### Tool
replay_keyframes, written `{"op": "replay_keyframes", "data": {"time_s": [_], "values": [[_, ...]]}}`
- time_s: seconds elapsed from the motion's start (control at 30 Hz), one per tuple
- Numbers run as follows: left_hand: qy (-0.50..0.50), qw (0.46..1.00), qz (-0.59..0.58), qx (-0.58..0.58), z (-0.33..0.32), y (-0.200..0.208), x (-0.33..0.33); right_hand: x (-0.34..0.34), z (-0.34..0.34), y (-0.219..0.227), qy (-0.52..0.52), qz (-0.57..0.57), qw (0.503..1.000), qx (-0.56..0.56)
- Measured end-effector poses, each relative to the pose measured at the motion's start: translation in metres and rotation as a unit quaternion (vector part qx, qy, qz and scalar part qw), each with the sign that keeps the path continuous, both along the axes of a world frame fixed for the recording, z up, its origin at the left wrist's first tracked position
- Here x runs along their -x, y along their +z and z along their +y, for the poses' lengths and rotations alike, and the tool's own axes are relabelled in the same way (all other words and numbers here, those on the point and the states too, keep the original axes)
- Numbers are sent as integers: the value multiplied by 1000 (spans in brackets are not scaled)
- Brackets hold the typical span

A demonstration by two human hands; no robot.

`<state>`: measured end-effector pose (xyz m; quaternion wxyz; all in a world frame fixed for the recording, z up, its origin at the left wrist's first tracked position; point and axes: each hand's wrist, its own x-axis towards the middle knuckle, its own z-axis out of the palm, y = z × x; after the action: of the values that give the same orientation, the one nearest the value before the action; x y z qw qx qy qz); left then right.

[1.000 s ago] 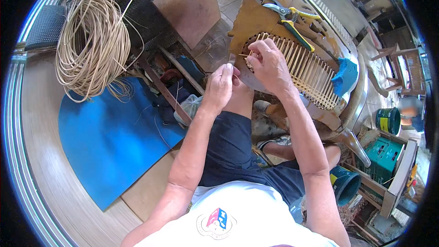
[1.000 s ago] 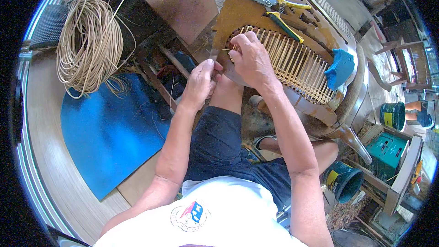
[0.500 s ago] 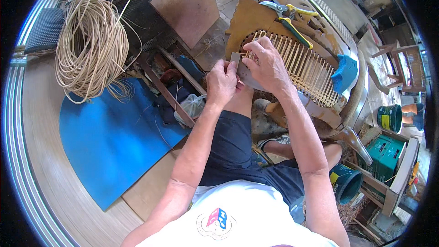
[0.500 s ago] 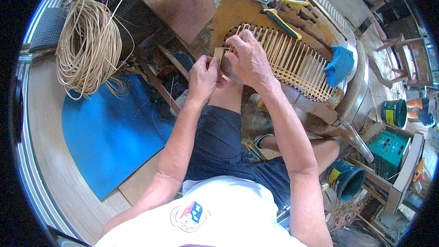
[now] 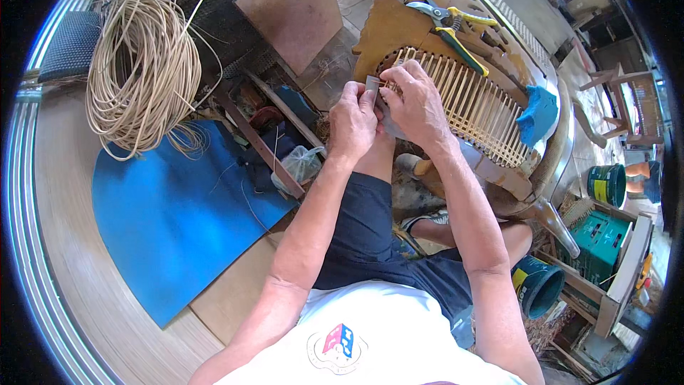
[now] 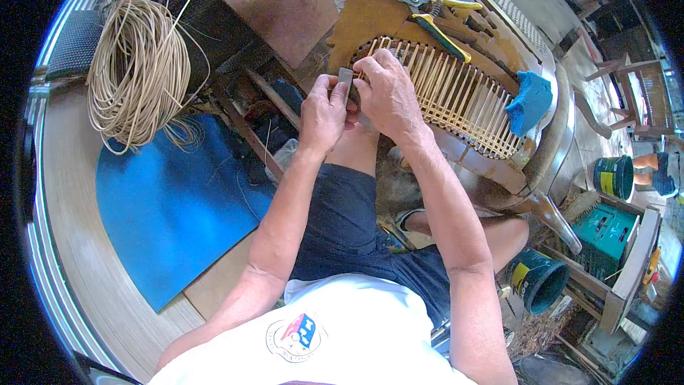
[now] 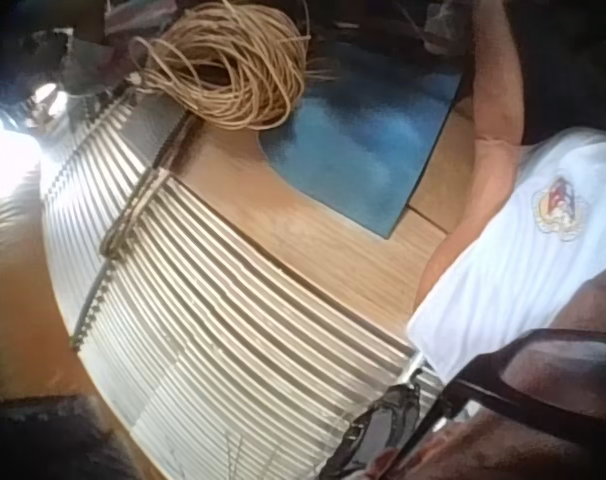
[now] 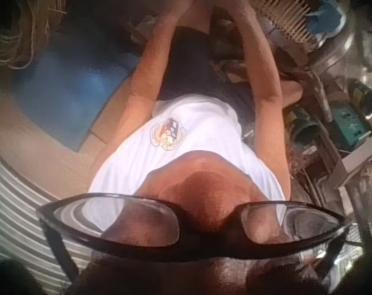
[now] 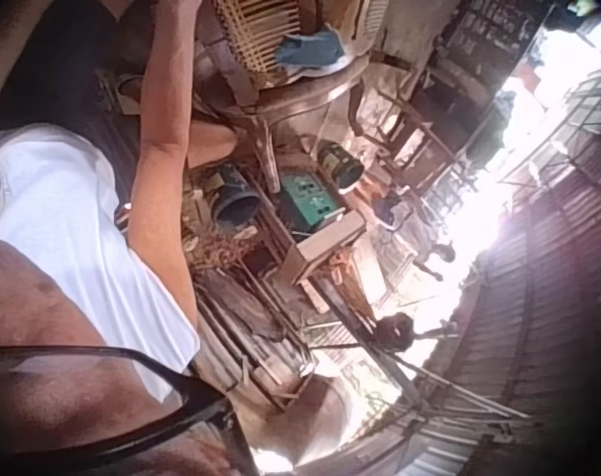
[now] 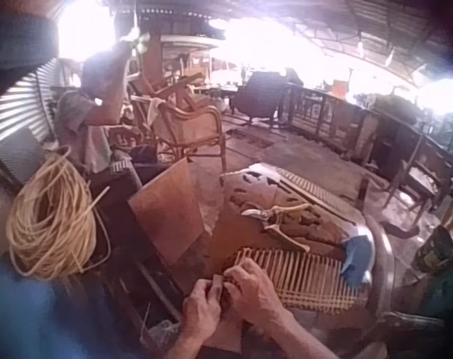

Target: Replacing or repairing the woven cane seat on a wooden chair.

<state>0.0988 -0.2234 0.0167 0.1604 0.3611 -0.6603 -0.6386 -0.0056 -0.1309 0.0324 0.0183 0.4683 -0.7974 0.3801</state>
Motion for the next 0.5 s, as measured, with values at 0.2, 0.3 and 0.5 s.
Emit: {"op": "replay_keyframes", "data": {"time_s": [0.2,0.3,0.5], "values": [[16,993,9,113,5,-7,0,-2,-5,-3,-30,-45,998,12],[14,992,20,123,6,-6,-2,-1,-7,3,-34,-49,998,-5],[97,978,94,157,-18,-19,4,-2,-12,4,-23,8,999,-21]]}}
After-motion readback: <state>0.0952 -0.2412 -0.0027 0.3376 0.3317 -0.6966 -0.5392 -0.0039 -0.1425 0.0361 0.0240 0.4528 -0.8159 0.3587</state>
